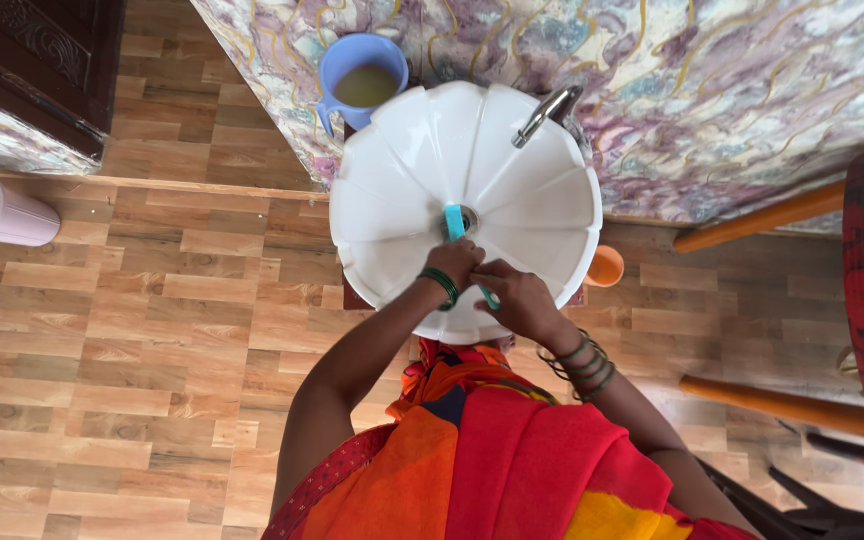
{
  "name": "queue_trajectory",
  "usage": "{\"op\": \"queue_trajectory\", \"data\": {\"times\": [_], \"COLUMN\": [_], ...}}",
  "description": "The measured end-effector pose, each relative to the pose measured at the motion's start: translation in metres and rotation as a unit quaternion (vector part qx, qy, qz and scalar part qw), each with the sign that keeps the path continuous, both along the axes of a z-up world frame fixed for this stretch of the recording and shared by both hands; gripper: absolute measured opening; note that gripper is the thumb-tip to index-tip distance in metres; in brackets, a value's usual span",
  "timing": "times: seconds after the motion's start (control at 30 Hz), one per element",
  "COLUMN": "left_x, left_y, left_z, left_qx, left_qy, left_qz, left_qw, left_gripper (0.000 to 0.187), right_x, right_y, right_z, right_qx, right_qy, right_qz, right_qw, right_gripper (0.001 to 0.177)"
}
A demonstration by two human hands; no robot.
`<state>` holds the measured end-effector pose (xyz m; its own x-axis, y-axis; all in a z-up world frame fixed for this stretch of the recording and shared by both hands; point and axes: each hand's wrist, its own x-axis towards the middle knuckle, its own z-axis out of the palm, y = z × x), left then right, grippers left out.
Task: The person scrubs the inside of a white pedestal sink using a blue brush. They move the brush in circular motions around the basin and near the drain throughout the video.
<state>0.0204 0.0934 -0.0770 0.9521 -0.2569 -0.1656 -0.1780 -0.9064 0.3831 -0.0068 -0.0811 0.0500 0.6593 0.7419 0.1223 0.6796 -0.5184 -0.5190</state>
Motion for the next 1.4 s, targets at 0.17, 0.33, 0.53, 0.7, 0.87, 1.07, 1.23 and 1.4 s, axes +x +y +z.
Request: {"op": "queue_trajectory", "data": {"times": [0.17,0.33,0.53,0.7,0.87,1.07,1.23,1.4], "left_x": [-0.074,-0.096,-0.03,-0.01,-0.048,-0.041,0.027,0.022], "left_y": [-0.046,-0.071,-0.029,-0.02,-0.08,-0.106,-0.045,-0.047], "left_z": [0.069,0.085,0.002,-0.013,0.015,0.02,-0.036,-0.027], "left_qx": [-0.144,-0.183,-0.1,-0.101,-0.236,-0.296,-0.191,-0.204], "left_qy": [-0.006,-0.012,-0.01,-0.006,-0.031,-0.006,-0.059,-0.078], "left_qz": [-0.005,0.005,0.078,0.076,0.043,0.068,0.116,0.13], "left_qw": [0.99,0.983,0.992,0.992,0.97,0.953,0.973,0.967], "left_gripper": [0.025,0.016,0.018,0.019,0.025,0.025,0.022,0.018], "right_x": [-0.041,-0.063,-0.034,-0.012,-0.024,-0.02,0.018,0.026], "right_y": [-0.044,-0.049,-0.005,0.001,-0.034,-0.042,-0.011,-0.015], "right_z": [0.071,0.078,0.001,0.0,0.071,0.084,0.005,0.0], "right_qx": [0.061,0.109,0.166,0.151,0.034,-0.023,0.089,0.083], "right_qy": [0.037,-0.01,-0.027,-0.028,-0.084,-0.072,-0.076,-0.071], "right_qz": [-0.018,-0.081,-0.099,-0.091,-0.082,-0.097,-0.068,-0.054], "right_qw": [0.997,0.991,0.981,0.984,0.992,0.992,0.991,0.993], "right_gripper": [0.036,0.017,0.014,0.018,0.024,0.017,0.017,0.017]}}
